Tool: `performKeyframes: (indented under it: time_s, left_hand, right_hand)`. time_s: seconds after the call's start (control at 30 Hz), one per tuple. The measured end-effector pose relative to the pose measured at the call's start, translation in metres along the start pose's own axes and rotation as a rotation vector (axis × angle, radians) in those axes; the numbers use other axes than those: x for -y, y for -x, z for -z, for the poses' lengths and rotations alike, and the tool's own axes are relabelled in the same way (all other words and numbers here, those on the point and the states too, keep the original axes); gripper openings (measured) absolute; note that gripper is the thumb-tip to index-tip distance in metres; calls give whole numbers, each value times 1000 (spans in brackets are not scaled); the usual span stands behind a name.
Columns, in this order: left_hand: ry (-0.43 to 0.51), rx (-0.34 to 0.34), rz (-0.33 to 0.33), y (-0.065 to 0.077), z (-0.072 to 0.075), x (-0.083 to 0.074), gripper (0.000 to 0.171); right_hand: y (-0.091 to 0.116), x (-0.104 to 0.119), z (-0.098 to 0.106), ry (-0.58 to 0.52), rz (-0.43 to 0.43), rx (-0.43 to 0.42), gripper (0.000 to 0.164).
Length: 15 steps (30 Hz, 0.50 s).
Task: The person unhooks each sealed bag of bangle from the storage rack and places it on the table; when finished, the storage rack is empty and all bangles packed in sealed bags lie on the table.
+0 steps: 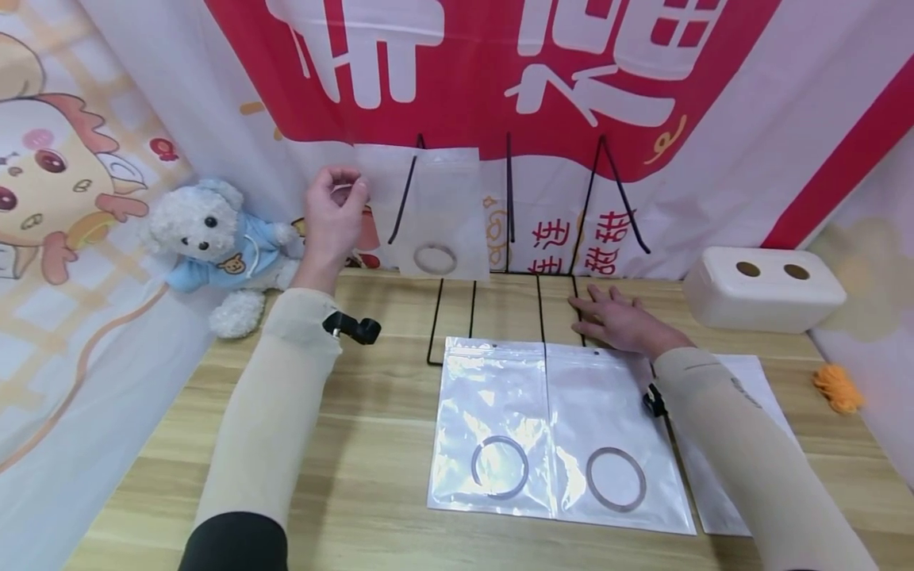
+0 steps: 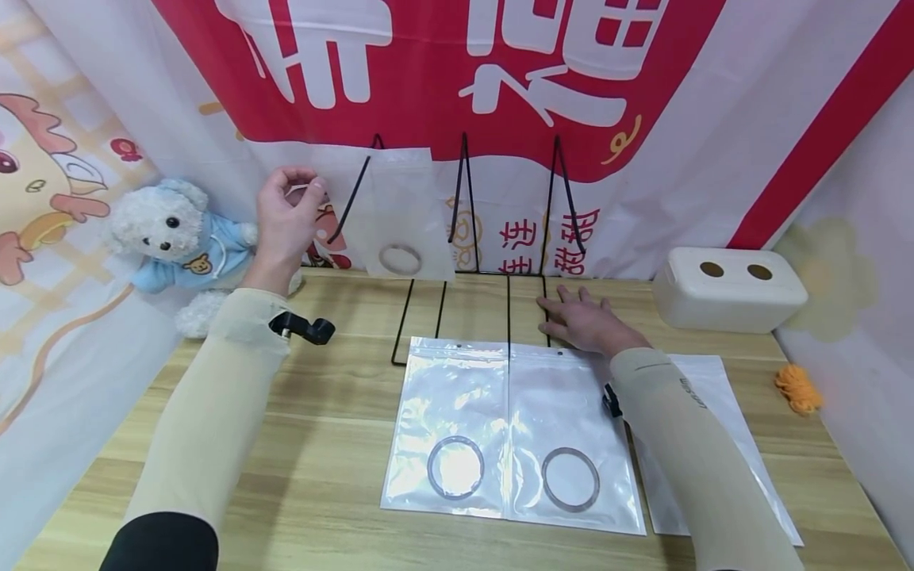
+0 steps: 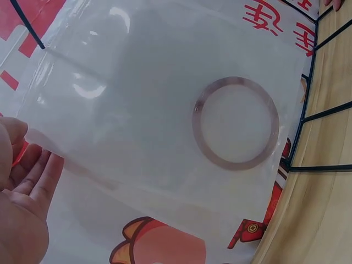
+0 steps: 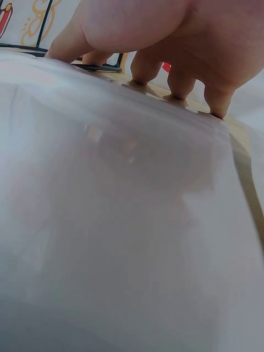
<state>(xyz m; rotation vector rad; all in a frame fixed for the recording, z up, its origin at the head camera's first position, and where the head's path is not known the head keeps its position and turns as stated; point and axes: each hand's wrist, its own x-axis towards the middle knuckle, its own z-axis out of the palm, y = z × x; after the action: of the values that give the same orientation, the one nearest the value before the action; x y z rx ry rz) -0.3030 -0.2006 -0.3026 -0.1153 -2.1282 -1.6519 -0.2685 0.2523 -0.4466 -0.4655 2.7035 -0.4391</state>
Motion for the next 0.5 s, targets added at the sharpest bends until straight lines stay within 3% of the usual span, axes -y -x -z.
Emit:
performKeyframes:
  time_s: [0.23,0.5]
  left_hand:
    - [58,-51,-71,-1,4,3,15]
    - [55,-60,-128,1,6,3,24]
  right_hand:
    - [1,2,1,0,-9,0,68]
    - [-1,0,0,9,-22,3,69]
